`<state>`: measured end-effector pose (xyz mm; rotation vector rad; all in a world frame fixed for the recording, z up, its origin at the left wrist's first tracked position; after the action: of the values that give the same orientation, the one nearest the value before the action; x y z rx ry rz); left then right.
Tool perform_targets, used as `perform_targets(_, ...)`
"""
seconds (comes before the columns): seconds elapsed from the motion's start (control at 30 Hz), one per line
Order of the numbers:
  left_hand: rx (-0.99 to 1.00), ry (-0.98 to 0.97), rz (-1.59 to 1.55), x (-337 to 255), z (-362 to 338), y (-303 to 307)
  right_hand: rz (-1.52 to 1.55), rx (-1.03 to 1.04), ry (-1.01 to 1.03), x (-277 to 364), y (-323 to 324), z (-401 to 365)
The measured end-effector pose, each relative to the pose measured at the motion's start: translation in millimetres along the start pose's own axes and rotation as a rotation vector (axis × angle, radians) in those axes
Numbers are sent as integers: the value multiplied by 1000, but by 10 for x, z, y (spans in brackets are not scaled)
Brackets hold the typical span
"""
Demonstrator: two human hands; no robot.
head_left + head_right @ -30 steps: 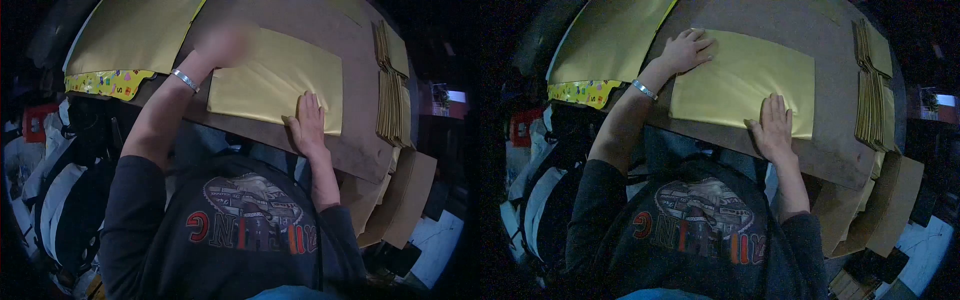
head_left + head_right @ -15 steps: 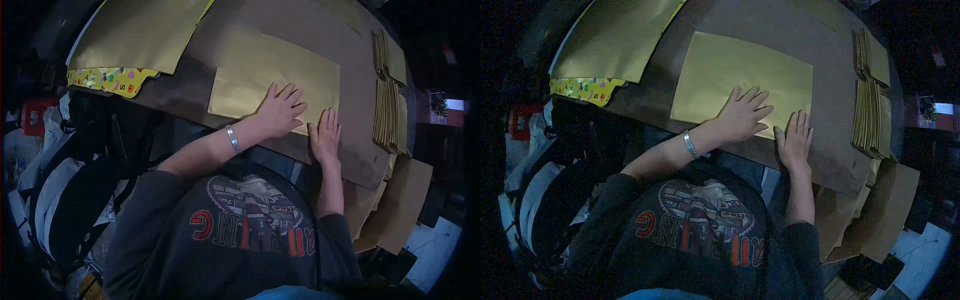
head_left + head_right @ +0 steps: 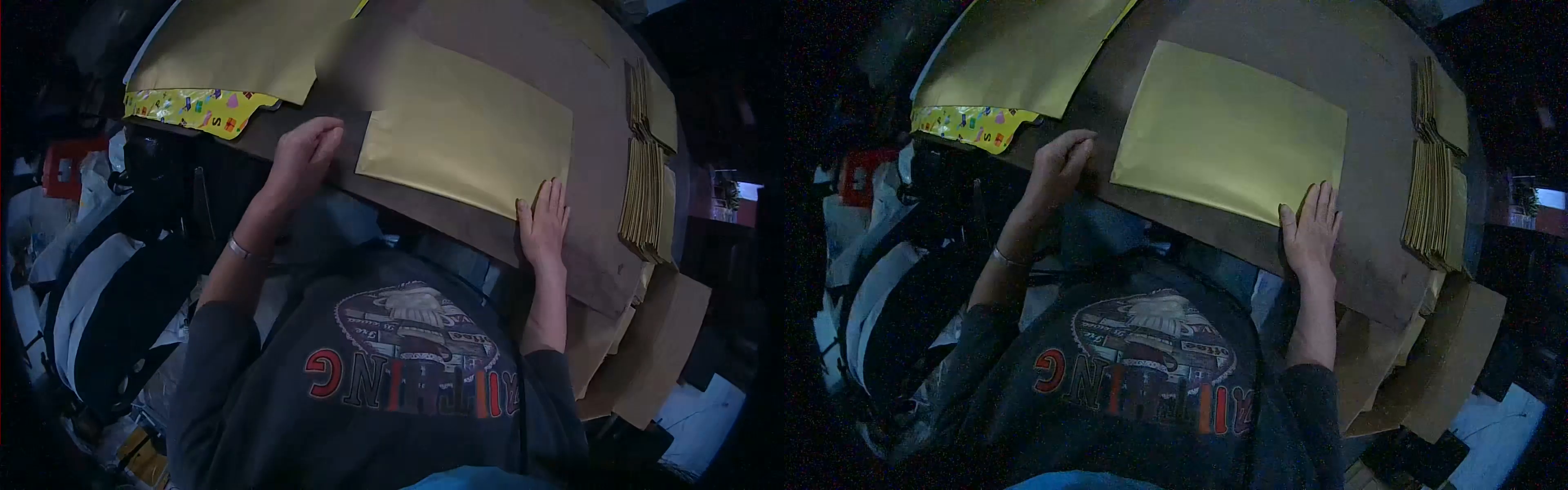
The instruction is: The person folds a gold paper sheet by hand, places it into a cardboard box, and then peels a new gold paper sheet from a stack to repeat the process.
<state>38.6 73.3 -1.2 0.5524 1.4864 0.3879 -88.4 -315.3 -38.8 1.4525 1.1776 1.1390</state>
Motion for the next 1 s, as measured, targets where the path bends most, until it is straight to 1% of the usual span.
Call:
perform_targets(0.03, -3, 1, -4, 28, -7, 6, -5, -1, 3, -9, -4, -3)
perform_targets(0.1, 464, 288, -223, 252, -65, -317, -2, -11, 7, -37, -33, 6)
perform_targets(0.13, 460, 283, -224, 221, -63, -316, -12, -26, 9, -41, -33, 3)
perform_targets(0.2, 605, 510, -289, 252, -160, -430, -3, -27, 10, -23, -13, -1)
perform_targets(0.33, 612, 554, -330, 206, -228, -407, -35, -28, 4, -35, -37, 0)
perform_targets(0.4, 681, 638, -409, 283, -309, -480, -22, -35, 7, -19, -18, -8)
perform_targets(0.43, 681, 639, -408, 273, -332, -493, -10, -40, 11, -12, -11, -9)
perform_targets(0.5, 601, 634, -380, 253, -338, -481, -13, -36, 14, -18, -24, -6)
perform_targets(0.53, 602, 634, -380, 254, -337, -487, -17, -32, 15, -25, -29, -6)
perform_targets(0.6, 605, 500, -191, 227, -317, -486, -23, -31, 17, -35, -35, -2)
perform_targets(0.63, 605, 501, -193, 275, -307, -475, -27, -32, 23, -32, -40, 1)
perform_targets(0.7, 355, 76, 155, 90, -114, -252, -28, -28, 20, -25, -28, -4)
perform_targets(0.73, 219, -20, 245, -10, -49, -151, -30, -22, 20, -25, -30, -2)
perform_targets(0.77, 219, -20, 248, -63, -34, -194, -32, -16, 21, -24, -38, 1)
perform_targets(0.83, 67, -93, 51, -466, -18, -286, -29, -13, 22, -52, -88, 8)
perform_targets(0.9, 52, -214, 56, -820, -84, -585, -24, -30, 26, -34, -43, 2)
perform_targets(0.97, 52, -484, 112, -1075, -235, -1061, -47, -28, 28, -59, -55, 3)
perform_targets(1.0, 75, -507, 216, -1109, -284, -1280, -39, -38, 37, -41, -37, 0)
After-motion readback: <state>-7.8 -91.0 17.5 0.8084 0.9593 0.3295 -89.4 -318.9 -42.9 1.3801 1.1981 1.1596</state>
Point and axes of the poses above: each hand's wrist, its own z-axis towards the middle knuckle, its own y-axis out of the back of the hand, x = y × z, the point moved 8 cm from there along z, towards the middle knuckle, and after that the axes turned 10 degrees about y, right-handed, at the moved point
